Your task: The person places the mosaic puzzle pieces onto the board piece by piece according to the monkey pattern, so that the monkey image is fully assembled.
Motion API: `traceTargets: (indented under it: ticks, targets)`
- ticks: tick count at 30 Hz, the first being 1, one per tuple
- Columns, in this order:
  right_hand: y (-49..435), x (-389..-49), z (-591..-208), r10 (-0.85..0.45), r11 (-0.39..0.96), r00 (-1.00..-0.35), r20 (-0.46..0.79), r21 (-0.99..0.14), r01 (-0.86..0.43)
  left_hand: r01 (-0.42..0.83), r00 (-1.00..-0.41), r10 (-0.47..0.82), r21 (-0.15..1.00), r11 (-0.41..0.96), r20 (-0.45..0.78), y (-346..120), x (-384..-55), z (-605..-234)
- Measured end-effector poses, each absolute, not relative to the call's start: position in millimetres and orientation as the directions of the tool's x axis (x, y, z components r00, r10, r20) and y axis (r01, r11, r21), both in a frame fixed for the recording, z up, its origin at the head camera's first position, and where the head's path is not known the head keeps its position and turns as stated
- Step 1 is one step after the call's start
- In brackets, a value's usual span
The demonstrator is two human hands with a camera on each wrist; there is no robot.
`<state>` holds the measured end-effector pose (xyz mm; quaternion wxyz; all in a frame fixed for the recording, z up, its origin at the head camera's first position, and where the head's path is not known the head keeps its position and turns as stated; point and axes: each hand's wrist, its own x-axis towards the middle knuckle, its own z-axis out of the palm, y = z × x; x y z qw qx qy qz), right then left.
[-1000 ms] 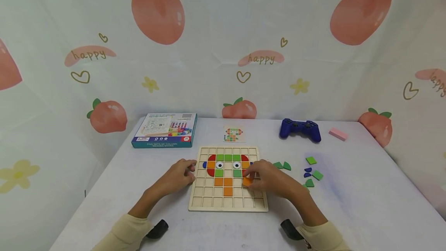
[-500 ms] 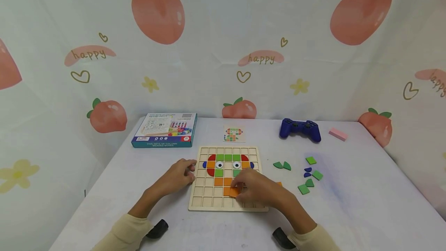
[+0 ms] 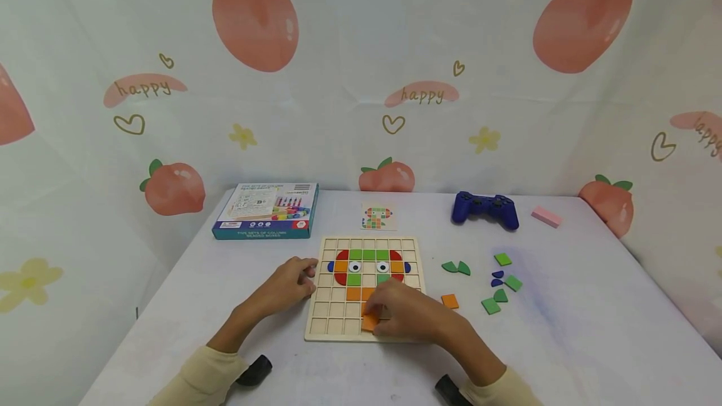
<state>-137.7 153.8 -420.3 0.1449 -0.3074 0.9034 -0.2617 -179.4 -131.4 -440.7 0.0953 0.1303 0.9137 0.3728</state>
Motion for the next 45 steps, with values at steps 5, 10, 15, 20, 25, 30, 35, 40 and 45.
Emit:
traceTargets:
  ticks: [5, 10, 15, 20, 25, 30, 35, 40, 45]
  targets:
    - [151, -136, -421, -0.631, 0.68, -0.767, -0.112, -0.555, -0.479, 0.158, -0.948, 0.307, 0.71, 0.687, -0.086, -132, -180, -441]
    - [150, -136, -421, -0.629, 0.682, -0.77, -0.11, -0.553, -0.479, 0.178, -0.947, 0.314, 0.699, 0.693, -0.071, -131, -179, -441]
    - [150, -136, -420, -0.626, 0.683, -0.771, -0.117, -0.558, -0.471, 0.194, -0.946, 0.32, 0.69, 0.697, -0.057, -132, -179, -441]
    - [149, -137, -421, -0.626, 0.688, -0.767, -0.137, -0.559, -0.462, 0.195, -0.946, 0.32, 0.692, 0.695, -0.056, -132, -178, -441]
    - [150, -138, -421, -0.637, 0.681, -0.759, -0.131, -0.557, -0.475, 0.195, -0.946, 0.32, 0.693, 0.694, -0.055, -132, -179, -442]
    - [155, -141, -422, -0.649, 0.652, -0.755, -0.094, -0.58, -0.489, 0.187, -0.947, 0.316, 0.695, 0.694, -0.06, -132, -179, -441]
    - [167, -148, -422, -0.632, 0.645, -0.77, -0.087, -0.609, -0.461, 0.18, -0.948, 0.312, 0.7, 0.691, -0.065, -131, -178, -442]
    - [181, -156, -421, -0.587, 0.67, -0.805, -0.085, -0.608, -0.425, 0.175, -0.95, 0.306, 0.699, 0.693, -0.066, -131, -178, -441]
    - [196, -162, -419, -0.512, 0.693, -0.853, -0.099, -0.634, -0.343, 0.183, -0.948, 0.312, 0.701, 0.689, -0.059, -131, -178, -441]
